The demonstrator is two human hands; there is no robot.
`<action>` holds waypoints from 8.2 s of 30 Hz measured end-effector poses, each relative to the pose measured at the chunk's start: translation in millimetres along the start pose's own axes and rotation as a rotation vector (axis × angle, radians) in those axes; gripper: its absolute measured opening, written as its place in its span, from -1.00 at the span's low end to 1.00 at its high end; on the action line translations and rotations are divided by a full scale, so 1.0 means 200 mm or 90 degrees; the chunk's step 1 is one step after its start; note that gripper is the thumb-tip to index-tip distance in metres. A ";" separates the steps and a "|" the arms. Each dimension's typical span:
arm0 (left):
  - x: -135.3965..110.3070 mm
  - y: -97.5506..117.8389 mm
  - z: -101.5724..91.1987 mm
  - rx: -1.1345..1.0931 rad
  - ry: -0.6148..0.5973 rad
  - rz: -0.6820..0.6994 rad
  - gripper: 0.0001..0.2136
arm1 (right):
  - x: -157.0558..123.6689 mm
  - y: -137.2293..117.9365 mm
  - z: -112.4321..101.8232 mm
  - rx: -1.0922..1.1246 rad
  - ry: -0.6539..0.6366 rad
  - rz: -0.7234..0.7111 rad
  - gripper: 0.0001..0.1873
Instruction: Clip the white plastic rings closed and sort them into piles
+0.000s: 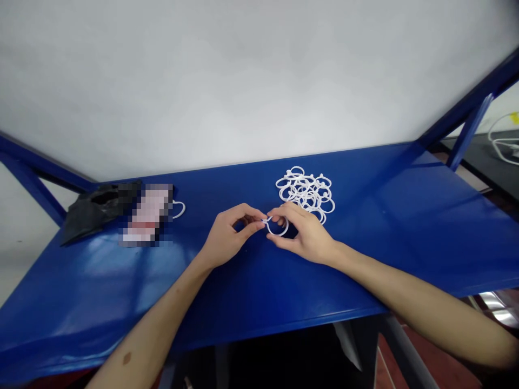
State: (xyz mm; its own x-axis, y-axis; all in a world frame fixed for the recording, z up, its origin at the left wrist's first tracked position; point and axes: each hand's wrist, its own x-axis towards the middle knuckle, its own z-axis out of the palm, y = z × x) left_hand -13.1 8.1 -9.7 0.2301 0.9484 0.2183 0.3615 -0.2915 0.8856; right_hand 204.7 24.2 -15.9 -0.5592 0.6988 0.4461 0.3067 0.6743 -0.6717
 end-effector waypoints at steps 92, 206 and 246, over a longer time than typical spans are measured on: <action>-0.02 -0.01 0.01 0.364 0.040 0.353 -0.91 | -0.02 -0.03 0.02 -0.168 0.038 -0.051 -0.81; 0.02 -0.20 -0.02 0.534 -0.078 0.042 -0.61 | -0.03 -0.04 0.01 -0.213 -0.262 -0.122 -0.61; 0.01 -0.18 -0.02 0.535 -0.096 0.036 -0.59 | -0.04 -0.04 -0.01 -0.197 -0.273 -0.108 -0.63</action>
State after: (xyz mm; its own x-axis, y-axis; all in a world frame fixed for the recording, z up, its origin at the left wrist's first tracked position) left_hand -30.0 22.1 -39.8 0.3639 0.9203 0.1439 0.8821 -0.3901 0.2642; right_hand 207.4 13.6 -12.4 -0.8640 0.4579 0.2096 0.3607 0.8531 -0.3770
